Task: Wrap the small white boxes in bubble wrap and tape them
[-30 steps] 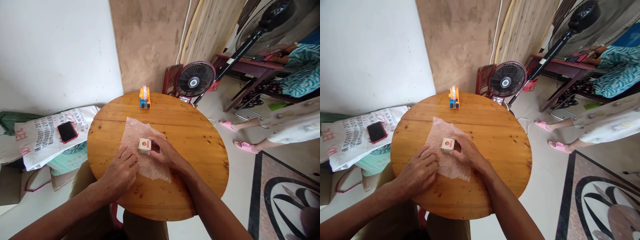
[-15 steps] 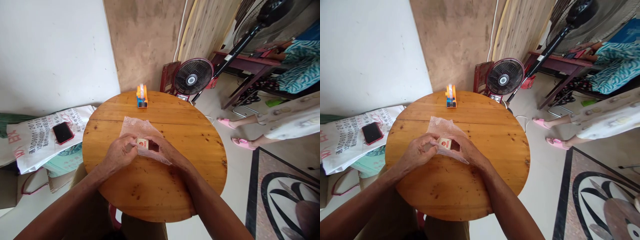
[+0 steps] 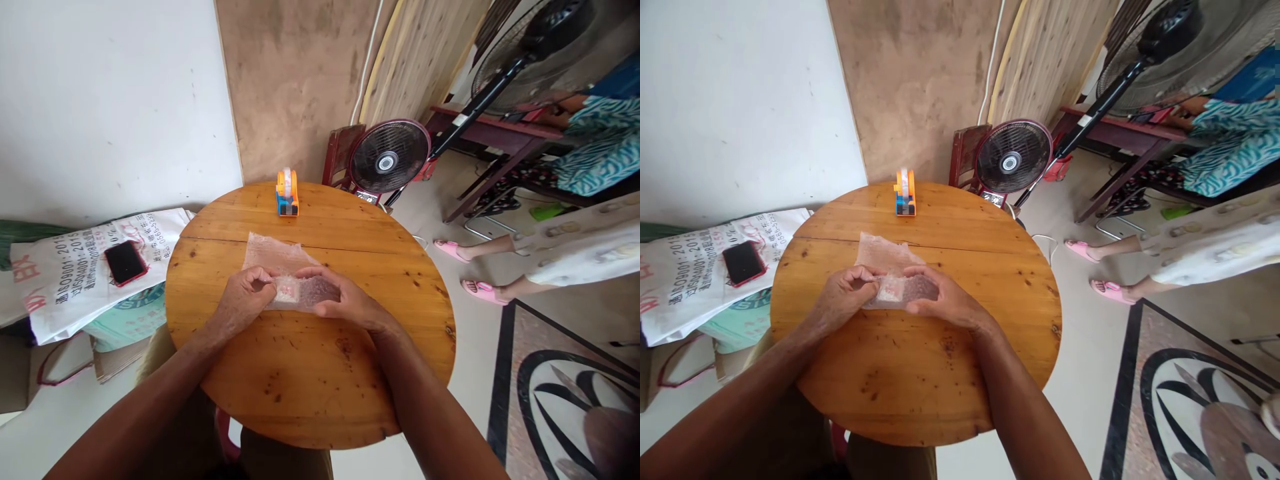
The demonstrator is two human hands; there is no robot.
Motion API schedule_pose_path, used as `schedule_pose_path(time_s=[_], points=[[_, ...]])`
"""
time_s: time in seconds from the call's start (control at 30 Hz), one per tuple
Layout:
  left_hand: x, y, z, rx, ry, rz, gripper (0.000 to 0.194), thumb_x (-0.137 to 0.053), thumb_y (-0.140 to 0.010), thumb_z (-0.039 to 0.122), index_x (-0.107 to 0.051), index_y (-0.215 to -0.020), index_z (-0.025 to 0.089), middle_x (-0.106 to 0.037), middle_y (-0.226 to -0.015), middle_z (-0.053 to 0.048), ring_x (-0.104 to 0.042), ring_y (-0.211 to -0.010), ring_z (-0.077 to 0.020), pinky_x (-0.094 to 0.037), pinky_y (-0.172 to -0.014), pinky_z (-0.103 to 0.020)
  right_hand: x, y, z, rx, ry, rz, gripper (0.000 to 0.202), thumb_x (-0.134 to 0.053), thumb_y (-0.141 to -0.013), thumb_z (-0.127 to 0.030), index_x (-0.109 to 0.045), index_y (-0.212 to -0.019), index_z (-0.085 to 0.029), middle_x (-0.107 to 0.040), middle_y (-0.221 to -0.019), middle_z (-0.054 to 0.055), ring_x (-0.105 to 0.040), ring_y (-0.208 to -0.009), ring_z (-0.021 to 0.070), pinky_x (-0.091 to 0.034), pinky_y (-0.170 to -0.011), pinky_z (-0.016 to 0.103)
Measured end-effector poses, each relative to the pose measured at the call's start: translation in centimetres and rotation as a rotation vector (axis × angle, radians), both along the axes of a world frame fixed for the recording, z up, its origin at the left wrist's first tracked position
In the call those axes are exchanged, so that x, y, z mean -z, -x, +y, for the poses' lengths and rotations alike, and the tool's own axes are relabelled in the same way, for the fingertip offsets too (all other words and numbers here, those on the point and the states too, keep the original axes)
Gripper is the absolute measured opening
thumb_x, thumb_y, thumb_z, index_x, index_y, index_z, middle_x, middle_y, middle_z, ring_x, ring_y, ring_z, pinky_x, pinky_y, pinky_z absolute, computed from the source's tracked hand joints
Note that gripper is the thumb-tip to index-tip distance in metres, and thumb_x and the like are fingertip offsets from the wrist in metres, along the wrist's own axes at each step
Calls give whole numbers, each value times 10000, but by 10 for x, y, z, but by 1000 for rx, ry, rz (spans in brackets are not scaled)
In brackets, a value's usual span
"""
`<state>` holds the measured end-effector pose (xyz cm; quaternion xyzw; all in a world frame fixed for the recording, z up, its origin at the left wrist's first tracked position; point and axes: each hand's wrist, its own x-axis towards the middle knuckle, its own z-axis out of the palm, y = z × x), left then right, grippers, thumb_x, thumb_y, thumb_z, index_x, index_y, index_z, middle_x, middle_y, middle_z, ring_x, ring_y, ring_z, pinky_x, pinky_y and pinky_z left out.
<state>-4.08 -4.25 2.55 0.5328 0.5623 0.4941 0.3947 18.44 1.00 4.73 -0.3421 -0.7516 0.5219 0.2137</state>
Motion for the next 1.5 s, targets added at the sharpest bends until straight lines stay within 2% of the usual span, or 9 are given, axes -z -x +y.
schedule_pose_path(time_s=[0.13, 0.23, 0.33, 0.47, 0.63, 1.13, 1.27, 1.4, 1.5], points=[[-1, 1, 1, 1, 2, 74, 135, -631, -717, 315, -628, -712, 180, -704, -786, -8, -602, -672, -139, -459, -623, -246, 8, 14, -4, 170, 48, 83, 368, -735, -731, -505, -640, -918, -202, -685, -993, 47, -626, -891, 201, -494, -817, 341], [-2, 1, 2, 8, 15, 114, 151, -660, -719, 329, -641, -753, 183, -662, -704, 15, -577, -641, -135, -440, -592, -234, 14, 21, -5, 271, 94, 163, 323, -726, -712, -492, -596, -732, -197, -679, -884, 31, -607, -795, 169, -480, -738, 304], [-2, 0, 3, 20, 14, 86, 177, -669, -726, 350, -634, -761, 180, -649, -705, 15, -564, -637, -130, -429, -583, -230, 15, 22, -3, 341, 173, 159, 322, -753, -647, -450, -559, -661, -193, -622, -706, -7, -542, -639, 131, -425, -617, 261], [-1, -2, 6, 41, 4, 51, 153, -644, -724, 323, -615, -716, 173, -618, -668, 19, -518, -596, -111, -399, -563, -220, 15, 22, -3, 386, 234, 170, 322, -766, -603, -407, -526, -624, -194, -569, -630, -33, -477, -564, 106, -367, -557, 237], [-1, -2, 5, 71, 20, 52, 135, -623, -704, 310, -594, -691, 179, -554, -625, 36, -442, -545, -95, -346, -516, -210, 15, 24, -6, 357, 258, 137, 317, -755, -601, -396, -505, -613, -201, -571, -630, -35, -464, -541, 105, -347, -519, 230], [0, 1, 7, 114, 37, 87, 110, -602, -701, 242, -572, -792, 188, -540, -638, 56, -445, -566, -99, -342, -526, -207, 18, 22, -6, 331, 224, 51, 280, -702, -656, -374, -480, -712, -214, -508, -601, -54, -417, -520, 97, -305, -499, 225], [-2, 1, 7, 107, 36, 119, 127, -593, -696, 254, -584, -805, 188, -545, -646, 52, -445, -569, -106, -349, -538, -218, 22, 21, -5, 335, 72, -43, 209, -643, -710, -358, -519, -807, -220, -534, -645, -38, -447, -536, 118, -347, -501, 239], [-4, 1, 7, 106, 18, 155, 140, -593, -696, 262, -589, -817, 190, -566, -681, 44, -475, -603, -116, -377, -575, -229, 25, 23, -5, 363, -297, -151, 208, -608, -738, -258, -582, -939, -211, -634, -853, 32, -568, -716, 169, -453, -607, 277], [-4, 2, 8, 120, 10, 174, 153, -569, -709, 261, -591, -843, 192, -589, -716, 38, -504, -631, -122, -395, -599, -236, 26, 23, -6, 328, -589, -97, 223, -551, -768, -158, -588, -981, -213, -651, -989, 74, -615, -874, 201, -507, -705, 312]])
